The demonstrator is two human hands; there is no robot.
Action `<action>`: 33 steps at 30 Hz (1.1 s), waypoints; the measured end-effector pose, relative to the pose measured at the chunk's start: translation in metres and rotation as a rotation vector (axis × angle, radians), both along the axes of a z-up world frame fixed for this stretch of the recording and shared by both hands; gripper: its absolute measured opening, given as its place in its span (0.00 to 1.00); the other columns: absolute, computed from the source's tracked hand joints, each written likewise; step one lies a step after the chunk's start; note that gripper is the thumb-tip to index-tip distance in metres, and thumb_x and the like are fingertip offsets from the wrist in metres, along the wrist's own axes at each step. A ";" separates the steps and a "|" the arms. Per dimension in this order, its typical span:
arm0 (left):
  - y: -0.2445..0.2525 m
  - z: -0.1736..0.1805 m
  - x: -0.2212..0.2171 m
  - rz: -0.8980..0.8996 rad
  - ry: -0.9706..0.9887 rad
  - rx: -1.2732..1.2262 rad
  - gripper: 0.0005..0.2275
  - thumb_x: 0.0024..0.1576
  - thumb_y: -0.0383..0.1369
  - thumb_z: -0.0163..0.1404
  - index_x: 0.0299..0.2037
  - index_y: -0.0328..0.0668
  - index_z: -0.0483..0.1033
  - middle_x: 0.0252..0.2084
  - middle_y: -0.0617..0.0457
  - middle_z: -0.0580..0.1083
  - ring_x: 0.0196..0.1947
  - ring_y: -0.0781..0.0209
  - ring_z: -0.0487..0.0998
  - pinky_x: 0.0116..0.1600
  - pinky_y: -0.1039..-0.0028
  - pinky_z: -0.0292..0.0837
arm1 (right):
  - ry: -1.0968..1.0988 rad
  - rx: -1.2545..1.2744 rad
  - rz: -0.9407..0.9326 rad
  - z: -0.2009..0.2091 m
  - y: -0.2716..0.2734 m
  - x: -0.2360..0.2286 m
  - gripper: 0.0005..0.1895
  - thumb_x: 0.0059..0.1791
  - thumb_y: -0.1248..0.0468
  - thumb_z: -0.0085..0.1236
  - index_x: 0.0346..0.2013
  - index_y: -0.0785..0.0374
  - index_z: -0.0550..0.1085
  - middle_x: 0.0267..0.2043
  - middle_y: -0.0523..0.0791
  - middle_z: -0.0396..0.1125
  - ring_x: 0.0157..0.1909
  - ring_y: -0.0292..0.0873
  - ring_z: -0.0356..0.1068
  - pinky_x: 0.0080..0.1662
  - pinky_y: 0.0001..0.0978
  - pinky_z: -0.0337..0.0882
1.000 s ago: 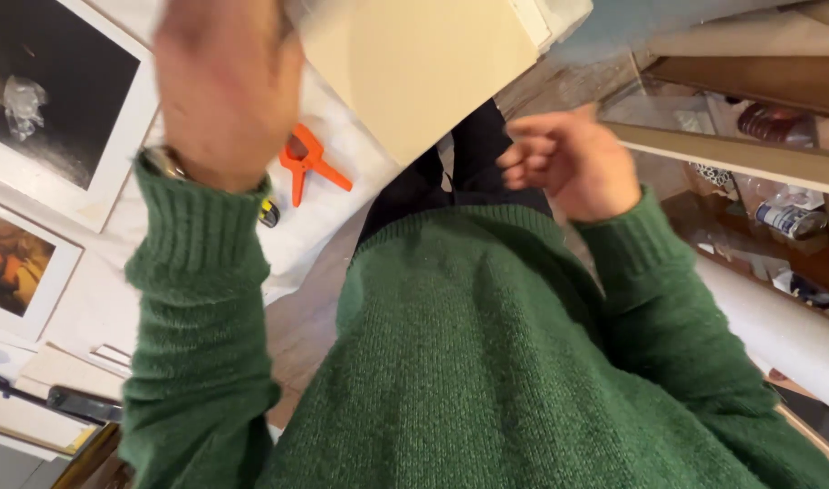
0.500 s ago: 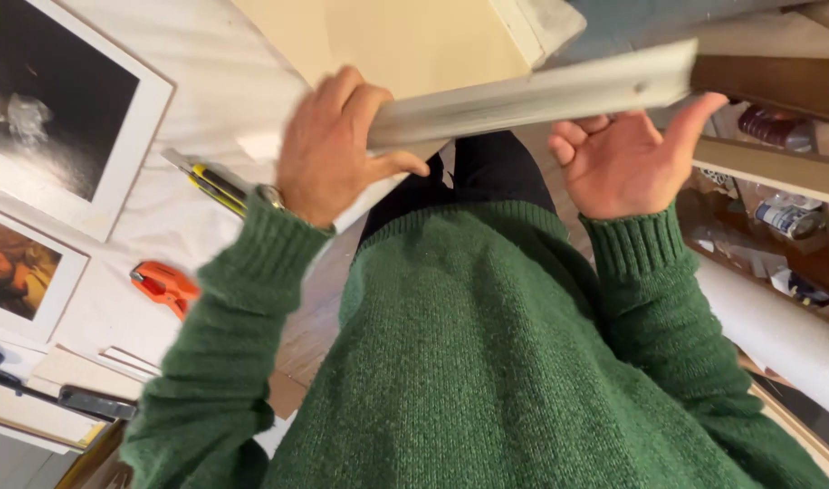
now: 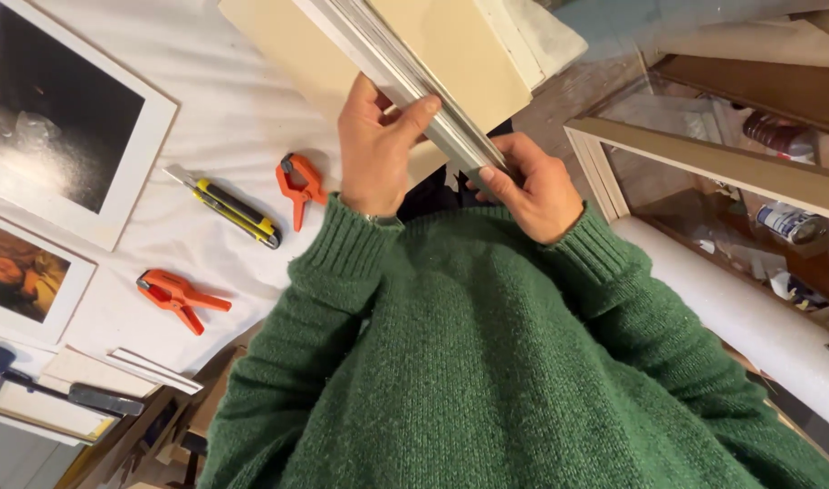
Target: Trim a mat board using a utility knife and a straight edge for artwork framing.
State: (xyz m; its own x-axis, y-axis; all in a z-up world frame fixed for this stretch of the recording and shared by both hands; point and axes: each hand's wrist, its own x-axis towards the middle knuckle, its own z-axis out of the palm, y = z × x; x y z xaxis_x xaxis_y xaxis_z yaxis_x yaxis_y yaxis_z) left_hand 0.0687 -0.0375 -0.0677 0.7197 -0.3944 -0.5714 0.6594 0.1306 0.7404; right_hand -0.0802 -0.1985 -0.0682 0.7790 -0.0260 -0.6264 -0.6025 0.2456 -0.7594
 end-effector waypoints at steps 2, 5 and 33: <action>-0.003 -0.006 0.013 -0.002 -0.027 0.035 0.11 0.60 0.19 0.55 0.52 0.30 0.69 0.44 0.47 0.77 0.42 0.61 0.82 0.48 0.69 0.85 | 0.027 0.026 -0.019 -0.015 -0.006 -0.007 0.14 0.58 0.65 0.49 0.55 0.70 0.67 0.45 0.46 0.73 0.46 0.36 0.75 0.47 0.28 0.78; -0.005 -0.011 0.030 -0.067 -0.066 0.188 0.12 0.60 0.21 0.55 0.52 0.30 0.70 0.42 0.47 0.76 0.41 0.62 0.81 0.44 0.70 0.85 | 0.090 0.103 -0.048 -0.033 -0.012 -0.014 0.12 0.58 0.66 0.48 0.54 0.70 0.70 0.41 0.45 0.74 0.42 0.35 0.74 0.45 0.27 0.77; -0.010 -0.039 0.064 -0.550 -1.116 0.902 0.27 0.58 0.27 0.66 0.64 0.43 0.66 0.65 0.49 0.63 0.64 0.48 0.66 0.68 0.60 0.65 | 0.086 -0.011 -0.090 -0.054 -0.035 0.013 0.14 0.60 0.64 0.48 0.55 0.72 0.70 0.37 0.44 0.73 0.38 0.33 0.72 0.44 0.25 0.75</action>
State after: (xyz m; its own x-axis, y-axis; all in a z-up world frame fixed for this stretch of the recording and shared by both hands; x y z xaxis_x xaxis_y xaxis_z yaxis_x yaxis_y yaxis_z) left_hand 0.1327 -0.0472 -0.1069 0.8159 -0.5765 -0.0438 -0.4530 -0.6845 0.5712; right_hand -0.0673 -0.2332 -0.1219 0.7169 -0.1004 -0.6900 -0.6412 0.2937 -0.7090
